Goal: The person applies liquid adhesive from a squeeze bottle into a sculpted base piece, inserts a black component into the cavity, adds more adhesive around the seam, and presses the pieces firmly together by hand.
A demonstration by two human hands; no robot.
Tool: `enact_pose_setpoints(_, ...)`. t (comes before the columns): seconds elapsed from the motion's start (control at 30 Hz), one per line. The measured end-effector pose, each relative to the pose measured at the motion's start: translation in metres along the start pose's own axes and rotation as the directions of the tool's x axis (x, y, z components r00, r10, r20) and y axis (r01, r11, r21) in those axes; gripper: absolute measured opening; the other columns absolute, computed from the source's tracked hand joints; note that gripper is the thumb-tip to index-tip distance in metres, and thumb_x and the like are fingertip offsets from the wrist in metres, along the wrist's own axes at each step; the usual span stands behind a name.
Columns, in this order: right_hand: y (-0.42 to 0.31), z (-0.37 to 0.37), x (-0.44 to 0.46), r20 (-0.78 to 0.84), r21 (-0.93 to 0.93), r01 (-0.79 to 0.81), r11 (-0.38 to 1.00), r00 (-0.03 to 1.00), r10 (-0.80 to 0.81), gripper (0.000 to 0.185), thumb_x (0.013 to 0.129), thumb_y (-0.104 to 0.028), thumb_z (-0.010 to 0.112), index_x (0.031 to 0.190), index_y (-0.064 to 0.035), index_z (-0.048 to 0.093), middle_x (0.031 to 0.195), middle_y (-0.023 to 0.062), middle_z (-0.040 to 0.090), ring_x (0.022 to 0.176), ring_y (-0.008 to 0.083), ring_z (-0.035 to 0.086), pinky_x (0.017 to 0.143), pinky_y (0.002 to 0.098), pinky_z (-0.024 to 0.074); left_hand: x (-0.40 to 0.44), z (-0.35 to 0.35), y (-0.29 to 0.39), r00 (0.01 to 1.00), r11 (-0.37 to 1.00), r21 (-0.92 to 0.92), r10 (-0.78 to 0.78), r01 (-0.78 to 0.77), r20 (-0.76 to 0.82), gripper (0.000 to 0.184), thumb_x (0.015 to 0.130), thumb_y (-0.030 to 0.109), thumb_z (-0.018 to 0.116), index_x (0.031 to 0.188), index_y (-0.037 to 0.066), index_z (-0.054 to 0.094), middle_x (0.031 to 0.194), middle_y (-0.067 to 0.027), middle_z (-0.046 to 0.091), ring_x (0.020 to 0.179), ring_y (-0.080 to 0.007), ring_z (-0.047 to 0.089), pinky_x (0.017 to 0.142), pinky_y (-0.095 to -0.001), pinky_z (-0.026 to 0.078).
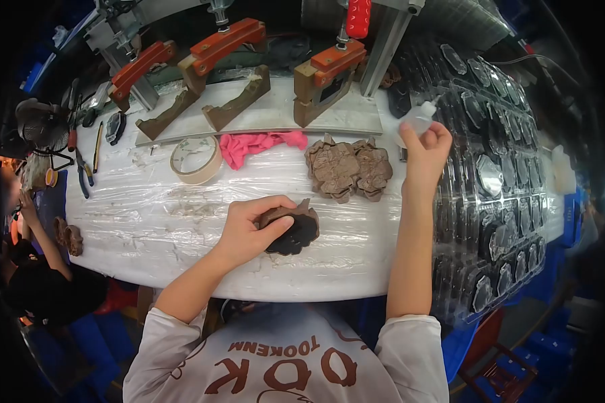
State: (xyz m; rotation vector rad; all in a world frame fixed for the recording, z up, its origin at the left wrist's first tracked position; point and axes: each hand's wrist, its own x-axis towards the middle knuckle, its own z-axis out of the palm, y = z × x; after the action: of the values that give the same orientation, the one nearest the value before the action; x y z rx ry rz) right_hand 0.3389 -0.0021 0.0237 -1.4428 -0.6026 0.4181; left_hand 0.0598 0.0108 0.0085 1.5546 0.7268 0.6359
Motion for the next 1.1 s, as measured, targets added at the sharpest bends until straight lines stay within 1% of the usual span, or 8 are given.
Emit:
enact_pose_setpoints(0.2, 0.04, 0.01, 0.014, 0.191, -0.064, 0.038, 0.997, 0.981, -0.025, 0.057, 0.077, 0.0, 0.064, 0.122, 0.0045, 0.03, 0.12, 0.0165, 0.049, 0.112, 0.0215, 0.047, 0.095, 0.0308, 0.0369, 0.003, -0.004, -0.002, 1.0, 1.0, 0.03, 0.001, -0.001, 0.005, 0.02, 0.078, 0.004, 0.063, 0.098, -0.001, 0.061, 0.078, -0.0006, 0.062, 0.07, -0.0033, 0.051, 0.063, -0.0184, 0.043)
enact_pose_setpoints(0.37, -0.018, 0.004, -0.046, -0.088, -0.092, 0.272, 0.958, 0.956, -0.28, 0.049, 0.078, 0.001, 0.061, 0.122, 0.0022, 0.038, 0.12, 0.0142, 0.046, 0.11, 0.0208, 0.048, 0.094, 0.0305, 0.0394, 0.005, -0.009, -0.002, 0.999, 0.999, -0.036, -0.038, 0.038, 0.0, 0.019, 0.079, 0.004, 0.061, 0.098, -0.001, 0.061, 0.08, -0.0014, 0.062, 0.073, -0.0043, 0.052, 0.067, -0.019, 0.044)
enact_pose_setpoints(0.43, -0.033, 0.009, -0.089, 0.439, -0.123, 0.259, 0.958, 0.88, -0.182, 0.047, 0.08, 0.001, 0.059, 0.123, 0.0009, 0.04, 0.12, 0.0115, 0.049, 0.107, 0.0171, 0.05, 0.09, 0.0284, 0.0406, 0.004, -0.011, 0.002, 1.0, 0.998, -0.069, -0.009, 0.01, 0.019, 0.02, 0.08, 0.005, 0.061, 0.099, -0.001, 0.06, 0.084, -0.0034, 0.062, 0.076, -0.0058, 0.054, 0.068, -0.0204, 0.045)
enact_pose_setpoints(0.47, -0.037, 0.018, -0.106, 0.683, -0.117, 0.222, 0.968, 0.725, -0.084, 0.046, 0.081, 0.001, 0.058, 0.124, 0.0004, 0.041, 0.121, 0.0105, 0.049, 0.106, 0.0154, 0.05, 0.089, 0.0276, 0.0407, 0.003, -0.01, 0.003, 1.0, 0.997, -0.07, -0.015, 0.016, 0.018, 0.02, 0.08, 0.005, 0.061, 0.099, -0.001, 0.06, 0.084, -0.0034, 0.062, 0.076, -0.0058, 0.054, 0.068, -0.0204, 0.045)
enact_pose_setpoints(0.53, -0.022, 0.029, -0.124, 0.754, -0.122, -0.04, 0.992, 0.646, 0.119, 0.041, 0.082, 0.001, 0.058, 0.121, 0.0007, 0.047, 0.117, 0.0087, 0.053, 0.102, 0.0126, 0.052, 0.085, 0.0255, 0.0423, 0.004, -0.011, 0.004, 0.988, 0.987, -0.047, 0.156, -0.156, -0.01, 0.021, 0.08, 0.005, 0.061, 0.1, -0.001, 0.059, 0.088, -0.0054, 0.062, 0.078, -0.0087, 0.056, 0.069, -0.0221, 0.046)
enact_pose_setpoints(0.67, -0.016, 0.035, -0.127, 0.77, -0.124, -0.063, 0.99, 0.623, 0.136, 0.031, 0.082, 0.001, 0.059, 0.113, 0.0019, 0.055, 0.107, 0.0072, 0.058, 0.095, 0.0118, 0.055, 0.081, 0.024, 0.0439, 0.002, -0.011, 0.004, 0.976, 0.978, -0.004, 0.208, -0.208, -0.061, 0.019, 0.08, 0.005, 0.061, 0.097, -0.001, 0.06, 0.091, -0.0082, 0.063, 0.08, -0.014, 0.059, 0.071, -0.0247, 0.047)
enact_pose_setpoints(0.73, -0.008, 0.04, -0.131, 0.664, -0.027, -0.161, 0.987, 0.735, 0.138, 0.025, 0.078, 0.003, 0.061, 0.103, 0.0013, 0.061, 0.093, 0.0074, 0.063, 0.085, 0.0131, 0.059, 0.076, 0.0245, 0.0469, 0.003, -0.01, 0.003, 0.957, 0.961, 0.084, 0.27, -0.262, -0.106, 0.017, 0.079, 0.004, 0.06, 0.095, -0.001, 0.061, 0.091, -0.0101, 0.063, 0.08, -0.0186, 0.061, 0.072, -0.0269, 0.048)
enact_pose_setpoints(1.1, 0.008, 0.052, -0.13, 0.597, -0.004, -0.272, 0.962, 0.771, 0.221, 0.024, 0.082, 0.001, 0.059, 0.105, 0.0041, 0.058, 0.095, 0.0068, 0.063, 0.087, 0.0101, 0.058, 0.077, 0.0216, 0.046, 0.012, 0.002, -0.013, 0.956, 0.981, 0.094, 0.19, -0.172, -0.223, 0.014, 0.079, 0.003, 0.058, 0.093, -0.001, 0.062, 0.09, -0.0109, 0.064, 0.081, -0.0197, 0.062, 0.072, -0.0272, 0.048)
